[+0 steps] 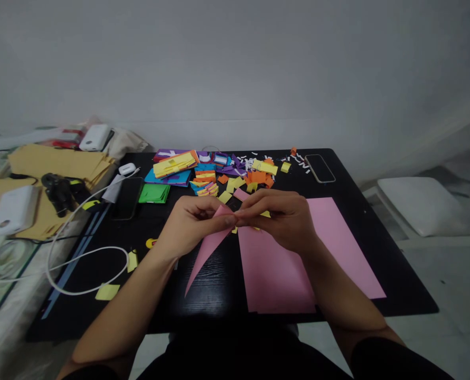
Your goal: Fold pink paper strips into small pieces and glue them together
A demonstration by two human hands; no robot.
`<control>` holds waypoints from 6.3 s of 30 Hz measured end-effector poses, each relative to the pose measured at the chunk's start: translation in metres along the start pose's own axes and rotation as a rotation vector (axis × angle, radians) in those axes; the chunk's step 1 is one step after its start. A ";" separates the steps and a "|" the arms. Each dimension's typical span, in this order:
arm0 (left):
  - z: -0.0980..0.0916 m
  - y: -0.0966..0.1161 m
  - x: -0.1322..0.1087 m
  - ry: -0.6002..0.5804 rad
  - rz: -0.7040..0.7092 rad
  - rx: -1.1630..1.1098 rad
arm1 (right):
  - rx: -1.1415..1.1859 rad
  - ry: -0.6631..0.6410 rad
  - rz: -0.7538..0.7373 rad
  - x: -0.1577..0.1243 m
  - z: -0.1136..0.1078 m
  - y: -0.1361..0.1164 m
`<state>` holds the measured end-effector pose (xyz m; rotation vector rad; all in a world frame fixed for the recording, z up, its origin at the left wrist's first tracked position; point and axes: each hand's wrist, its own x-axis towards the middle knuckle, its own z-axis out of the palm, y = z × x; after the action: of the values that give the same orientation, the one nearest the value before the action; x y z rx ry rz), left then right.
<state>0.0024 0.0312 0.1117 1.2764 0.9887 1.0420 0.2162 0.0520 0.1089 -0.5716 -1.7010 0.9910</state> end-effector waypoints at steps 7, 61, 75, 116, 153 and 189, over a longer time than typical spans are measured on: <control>-0.002 0.000 0.002 0.062 0.033 0.087 | -0.014 0.049 0.075 0.001 0.003 -0.004; -0.049 0.013 0.014 0.270 0.153 0.272 | -0.006 0.390 0.304 0.015 -0.045 0.011; -0.020 0.008 0.009 0.018 0.097 0.365 | 0.002 -0.099 0.411 0.004 0.000 0.003; 0.000 0.006 0.003 -0.012 0.203 0.412 | 0.153 0.080 0.424 0.006 0.012 0.000; -0.022 0.006 0.004 0.052 0.756 0.700 | 0.281 0.160 0.390 0.001 0.023 0.005; -0.021 0.009 0.002 0.041 0.770 0.642 | 0.309 0.136 0.385 0.000 0.023 0.000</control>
<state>-0.0181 0.0387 0.1196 2.2837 0.9040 1.3758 0.1943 0.0443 0.1063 -0.7571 -1.3079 1.4239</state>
